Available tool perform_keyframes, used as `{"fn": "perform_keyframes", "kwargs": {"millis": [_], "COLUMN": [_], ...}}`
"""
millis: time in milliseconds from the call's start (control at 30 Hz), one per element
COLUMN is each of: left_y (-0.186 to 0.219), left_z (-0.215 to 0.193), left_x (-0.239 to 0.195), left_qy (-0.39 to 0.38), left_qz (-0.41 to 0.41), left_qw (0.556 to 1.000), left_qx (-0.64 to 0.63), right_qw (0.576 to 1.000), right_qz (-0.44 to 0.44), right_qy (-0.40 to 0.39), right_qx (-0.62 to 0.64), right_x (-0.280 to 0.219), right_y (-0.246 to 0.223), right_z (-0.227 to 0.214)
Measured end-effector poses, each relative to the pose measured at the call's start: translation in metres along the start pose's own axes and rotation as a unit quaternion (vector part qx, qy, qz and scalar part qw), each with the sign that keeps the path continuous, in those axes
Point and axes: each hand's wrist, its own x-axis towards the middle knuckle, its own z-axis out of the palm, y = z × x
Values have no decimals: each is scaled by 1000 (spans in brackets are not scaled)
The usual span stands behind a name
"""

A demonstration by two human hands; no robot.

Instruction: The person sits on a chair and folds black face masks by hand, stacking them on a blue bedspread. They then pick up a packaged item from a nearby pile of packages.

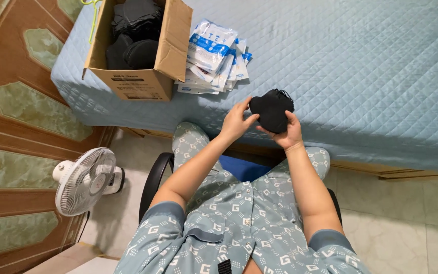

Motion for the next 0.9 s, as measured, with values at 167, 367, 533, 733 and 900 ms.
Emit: {"fn": "perform_keyframes", "kwargs": {"millis": [167, 367, 533, 733, 900], "left_y": [-8, -26, -36, -25, -39], "left_z": [27, 63, 84, 99, 112], "left_x": [54, 105, 131, 144, 145], "left_qy": [-15, -31, -32, -26, 7], "left_qz": [10, 2, -1, 4, 13], "left_qw": [1000, 999, 999, 998, 987], "left_qx": [-14, -20, -6, 65, 160], "right_qw": [999, 994, 992, 992, 992], "right_qz": [-37, -70, -78, -91, -85], "right_qy": [20, 44, 25, 22, 15], "right_qx": [-17, -70, -93, -88, -91], "right_x": [31, 78, 96, 99, 98], "right_y": [-43, -97, -108, -108, -108], "right_z": [-6, -57, -80, -104, -98]}}
